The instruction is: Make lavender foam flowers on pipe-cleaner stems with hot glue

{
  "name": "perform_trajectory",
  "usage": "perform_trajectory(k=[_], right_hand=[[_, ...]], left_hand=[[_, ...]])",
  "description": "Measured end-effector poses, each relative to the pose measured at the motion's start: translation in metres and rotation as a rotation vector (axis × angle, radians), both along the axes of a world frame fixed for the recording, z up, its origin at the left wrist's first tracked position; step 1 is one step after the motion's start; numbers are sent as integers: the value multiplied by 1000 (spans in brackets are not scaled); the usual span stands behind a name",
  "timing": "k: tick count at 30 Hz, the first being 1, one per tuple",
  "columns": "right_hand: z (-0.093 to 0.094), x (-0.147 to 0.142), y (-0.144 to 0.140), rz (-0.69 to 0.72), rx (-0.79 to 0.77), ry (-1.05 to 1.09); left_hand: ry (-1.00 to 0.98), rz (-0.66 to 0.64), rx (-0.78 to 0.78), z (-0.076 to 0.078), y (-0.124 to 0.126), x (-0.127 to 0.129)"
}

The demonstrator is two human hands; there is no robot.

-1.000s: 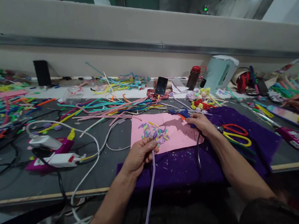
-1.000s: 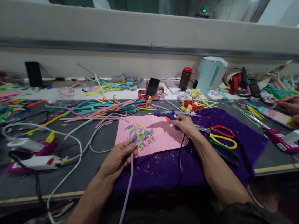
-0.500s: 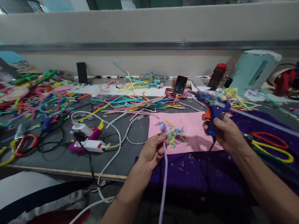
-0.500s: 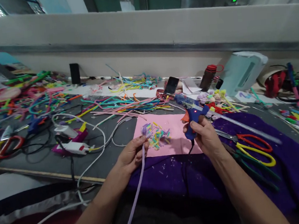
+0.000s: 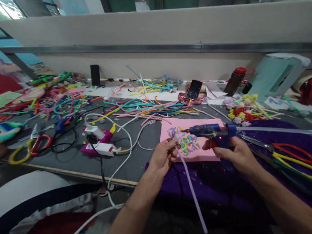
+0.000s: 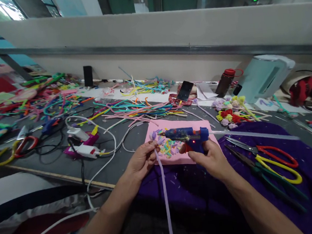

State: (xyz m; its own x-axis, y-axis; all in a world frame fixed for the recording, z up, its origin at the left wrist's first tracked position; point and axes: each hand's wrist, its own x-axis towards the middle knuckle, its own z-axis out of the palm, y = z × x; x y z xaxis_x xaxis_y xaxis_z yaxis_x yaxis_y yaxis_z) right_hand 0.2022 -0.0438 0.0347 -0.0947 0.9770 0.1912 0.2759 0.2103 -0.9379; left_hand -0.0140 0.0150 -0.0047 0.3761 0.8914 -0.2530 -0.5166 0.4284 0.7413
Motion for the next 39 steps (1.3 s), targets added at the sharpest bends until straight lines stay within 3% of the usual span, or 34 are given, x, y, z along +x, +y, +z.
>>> perform_trajectory(k=[7,20,27,39], right_hand=[[-4,-15,-12,-54,175,-374],[-13,-24,-14,-38,343,-512],[-11,-26,-14,-26,355,-570],[-24,-20,-10,-35,390,-597]], left_hand=[[36,24,46,-2,-1,1],[126,19,58,-1,-3,2],[125,5,81,-1,-3,1],[144,-1,57,1,-4,2]])
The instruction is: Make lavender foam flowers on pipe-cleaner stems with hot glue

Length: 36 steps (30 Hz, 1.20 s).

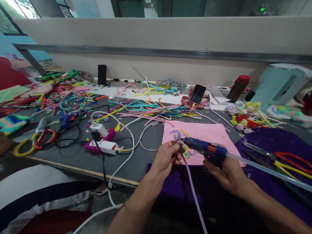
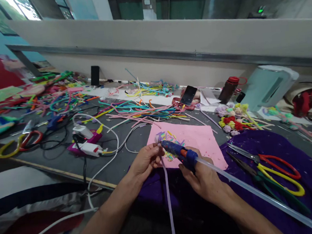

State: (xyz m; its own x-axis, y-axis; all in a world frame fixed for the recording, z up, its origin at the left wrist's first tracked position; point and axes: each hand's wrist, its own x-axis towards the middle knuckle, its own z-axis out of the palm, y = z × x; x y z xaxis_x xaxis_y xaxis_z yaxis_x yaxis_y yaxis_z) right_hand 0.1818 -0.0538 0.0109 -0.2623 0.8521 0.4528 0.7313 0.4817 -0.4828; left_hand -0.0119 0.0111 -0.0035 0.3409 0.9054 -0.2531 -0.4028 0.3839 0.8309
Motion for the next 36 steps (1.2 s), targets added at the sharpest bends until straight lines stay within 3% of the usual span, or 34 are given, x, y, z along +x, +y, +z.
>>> perform_trajectory(k=[7,26,31,36], right_hand=[[-4,1,2,-4,34,20],[3,2,1,11,-82,28],[16,7,3,-102,-187,348],[15,31,31,-310,-355,703]], left_hand=[[17,-7,13,0,0,0],[-36,-14,6,0,0,-1],[5,-27,31,1,0,-1],[30,-17,39,5,0,-1]])
